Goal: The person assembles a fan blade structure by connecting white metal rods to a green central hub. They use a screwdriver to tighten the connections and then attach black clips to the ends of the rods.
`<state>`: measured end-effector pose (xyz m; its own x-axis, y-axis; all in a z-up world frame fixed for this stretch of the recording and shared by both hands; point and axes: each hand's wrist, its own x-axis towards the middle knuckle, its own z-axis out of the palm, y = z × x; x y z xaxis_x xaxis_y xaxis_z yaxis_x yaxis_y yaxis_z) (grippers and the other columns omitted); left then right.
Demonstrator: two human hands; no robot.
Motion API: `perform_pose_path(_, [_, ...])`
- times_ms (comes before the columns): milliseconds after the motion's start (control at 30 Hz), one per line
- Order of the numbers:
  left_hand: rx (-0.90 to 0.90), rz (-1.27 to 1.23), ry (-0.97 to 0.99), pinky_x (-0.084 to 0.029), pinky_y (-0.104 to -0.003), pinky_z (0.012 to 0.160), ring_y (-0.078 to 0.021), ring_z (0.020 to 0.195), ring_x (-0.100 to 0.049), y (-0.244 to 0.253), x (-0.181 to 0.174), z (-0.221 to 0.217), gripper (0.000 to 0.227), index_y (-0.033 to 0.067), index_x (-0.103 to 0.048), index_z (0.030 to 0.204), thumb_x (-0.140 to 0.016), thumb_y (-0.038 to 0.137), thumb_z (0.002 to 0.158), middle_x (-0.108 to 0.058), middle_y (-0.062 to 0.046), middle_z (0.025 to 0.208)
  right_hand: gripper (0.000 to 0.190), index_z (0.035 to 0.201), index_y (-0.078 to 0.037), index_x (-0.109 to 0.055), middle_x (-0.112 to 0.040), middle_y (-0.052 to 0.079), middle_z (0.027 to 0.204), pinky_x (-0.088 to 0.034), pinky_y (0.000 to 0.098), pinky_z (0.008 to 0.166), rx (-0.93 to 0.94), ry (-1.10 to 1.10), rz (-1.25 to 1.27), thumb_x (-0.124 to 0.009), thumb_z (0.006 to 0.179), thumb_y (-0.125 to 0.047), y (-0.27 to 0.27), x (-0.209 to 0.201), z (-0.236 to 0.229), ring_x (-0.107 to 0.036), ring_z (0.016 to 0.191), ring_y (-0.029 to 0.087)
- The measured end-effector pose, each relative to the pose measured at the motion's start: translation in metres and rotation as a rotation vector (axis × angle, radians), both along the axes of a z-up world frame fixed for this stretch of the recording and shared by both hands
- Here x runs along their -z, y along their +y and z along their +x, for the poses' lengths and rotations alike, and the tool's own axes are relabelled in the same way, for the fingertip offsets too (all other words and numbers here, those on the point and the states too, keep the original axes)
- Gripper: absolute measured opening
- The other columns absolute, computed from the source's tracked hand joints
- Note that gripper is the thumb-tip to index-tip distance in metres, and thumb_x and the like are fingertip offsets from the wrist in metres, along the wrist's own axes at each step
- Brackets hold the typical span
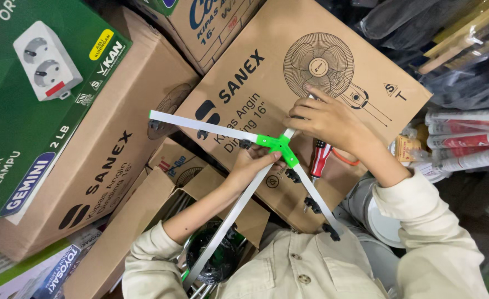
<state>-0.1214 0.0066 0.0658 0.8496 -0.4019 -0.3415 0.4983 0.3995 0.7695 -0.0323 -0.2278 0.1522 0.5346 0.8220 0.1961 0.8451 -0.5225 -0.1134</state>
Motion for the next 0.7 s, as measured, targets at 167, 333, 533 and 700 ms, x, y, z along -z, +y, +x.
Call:
perform_pose_path(167, [0.016, -0.036, 0.009, -0.061, -0.027, 0.076, -0.0151, 0.087, -0.073, -0.001, 0.008, -0.001, 0.022, -0.0035, -0.065, 0.115, -0.070, 0.010, 0.099, -0.074, -0.011, 0.104, 0.046, 0.117, -0.018, -0.068, -0.067, -0.001, 0.116, -0.039, 0.0493, 0.118, 0.017, 0.027, 0.096, -0.079, 0.072, -0.018, -0.004, 0.003, -0.002, -0.061, 0.124, 0.019])
perform_pose_path(333, [0.018, -0.111, 0.068, -0.060, -0.027, 0.077, -0.0158, 0.086, -0.073, -0.001, 0.016, 0.001, 0.023, -0.0044, -0.065, 0.117, -0.068, 0.011, 0.100, -0.074, -0.012, 0.102, 0.039, 0.123, -0.015, -0.068, -0.064, 0.010, 0.116, -0.053, 0.0370, 0.097, 0.212, 0.221, 0.482, -0.079, 0.086, -0.010, -0.006, 0.011, -0.027, -0.063, 0.112, 0.026])
perform_pose_path(533, [0.010, -0.131, 0.051, -0.060, -0.028, 0.078, -0.0162, 0.087, -0.072, -0.002, 0.031, 0.004, 0.025, -0.0050, -0.065, 0.119, -0.068, 0.011, 0.100, -0.074, -0.013, 0.103, 0.048, 0.117, -0.007, -0.055, -0.063, 0.002, 0.087, -0.052, 0.0252, 0.074, 0.494, 1.101, 0.602, -0.083, 0.079, -0.012, -0.010, 0.032, -0.054, -0.063, 0.083, 0.009])
perform_pose_path(700, [-0.012, -0.110, 0.036, -0.061, -0.028, 0.078, -0.0172, 0.087, -0.073, -0.002, 0.048, 0.011, 0.027, -0.0062, -0.066, 0.120, -0.069, 0.010, 0.098, -0.075, -0.014, 0.104, 0.028, 0.107, -0.005, -0.053, -0.056, -0.003, 0.093, -0.051, 0.0238, 0.079, 0.335, 1.468, 0.801, -0.076, 0.092, -0.008, -0.001, 0.097, -0.051, -0.059, 0.090, 0.006])
